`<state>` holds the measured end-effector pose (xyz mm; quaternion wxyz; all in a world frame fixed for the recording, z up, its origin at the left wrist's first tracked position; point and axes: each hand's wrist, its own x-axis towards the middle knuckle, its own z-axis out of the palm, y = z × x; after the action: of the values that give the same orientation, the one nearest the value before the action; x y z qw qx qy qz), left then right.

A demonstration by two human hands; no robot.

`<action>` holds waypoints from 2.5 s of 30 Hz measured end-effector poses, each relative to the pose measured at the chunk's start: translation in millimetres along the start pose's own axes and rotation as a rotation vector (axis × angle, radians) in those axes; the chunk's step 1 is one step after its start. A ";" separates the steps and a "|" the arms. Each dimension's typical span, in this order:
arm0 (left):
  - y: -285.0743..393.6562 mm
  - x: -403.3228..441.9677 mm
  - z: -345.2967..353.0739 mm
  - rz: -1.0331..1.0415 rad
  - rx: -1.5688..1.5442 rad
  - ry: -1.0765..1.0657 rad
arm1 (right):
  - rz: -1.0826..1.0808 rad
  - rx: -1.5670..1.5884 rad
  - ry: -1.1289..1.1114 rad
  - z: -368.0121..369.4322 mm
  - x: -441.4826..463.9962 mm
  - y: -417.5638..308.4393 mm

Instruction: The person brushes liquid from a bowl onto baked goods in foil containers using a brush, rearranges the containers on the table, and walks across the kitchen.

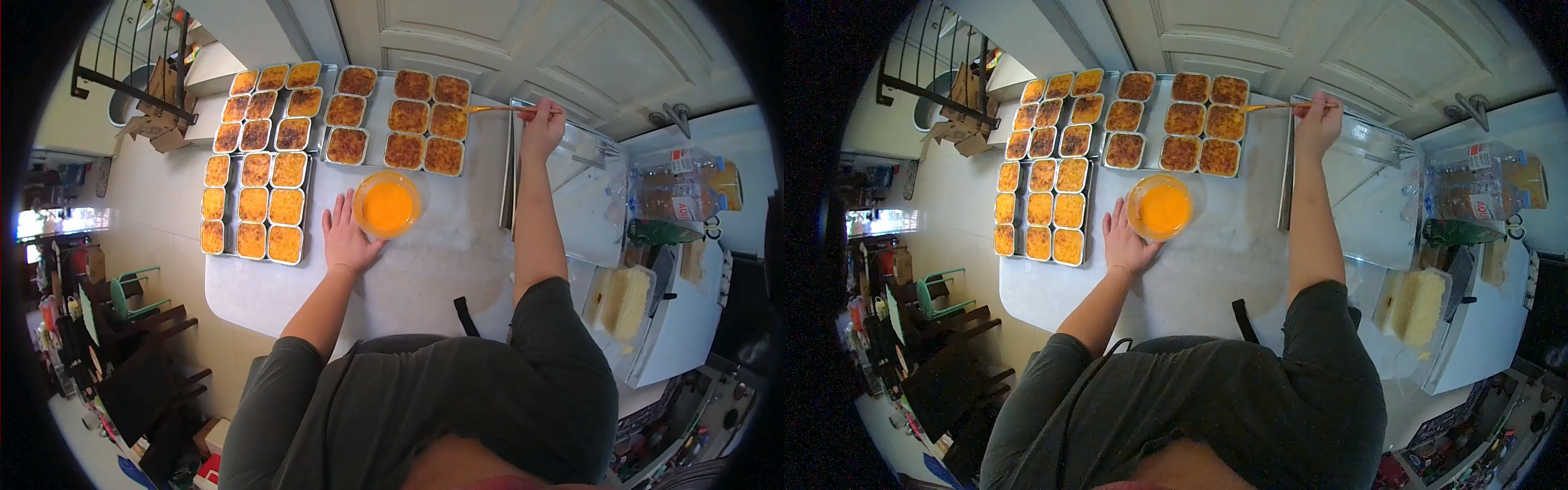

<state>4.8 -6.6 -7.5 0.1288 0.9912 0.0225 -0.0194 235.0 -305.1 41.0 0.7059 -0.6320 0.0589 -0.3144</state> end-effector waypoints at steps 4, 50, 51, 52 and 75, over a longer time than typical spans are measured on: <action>-0.8 -0.6 1.7 0.000 -0.005 0.002 | -0.003 -0.116 -0.004 -7.4 -11.6 5.0; -0.6 -0.4 0.6 0.006 -0.015 0.028 | -0.121 -0.187 0.006 -5.4 -35.5 -12.9; -1.4 0.4 0.3 0.007 -0.010 0.029 | -0.114 -0.127 0.013 -4.3 -35.4 -12.8; -1.6 0.0 0.5 0.009 -0.006 0.028 | -0.105 -0.071 0.020 -4.4 -35.9 -12.8; -0.9 0.0 1.3 0.008 0.001 0.015 | 0.018 -0.036 0.016 29.1 -36.6 -2.8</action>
<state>4.7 -6.1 -8.9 0.1279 0.9915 0.0193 -0.0114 218.8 -261.3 37.8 0.6968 -0.6413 0.0758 -0.3120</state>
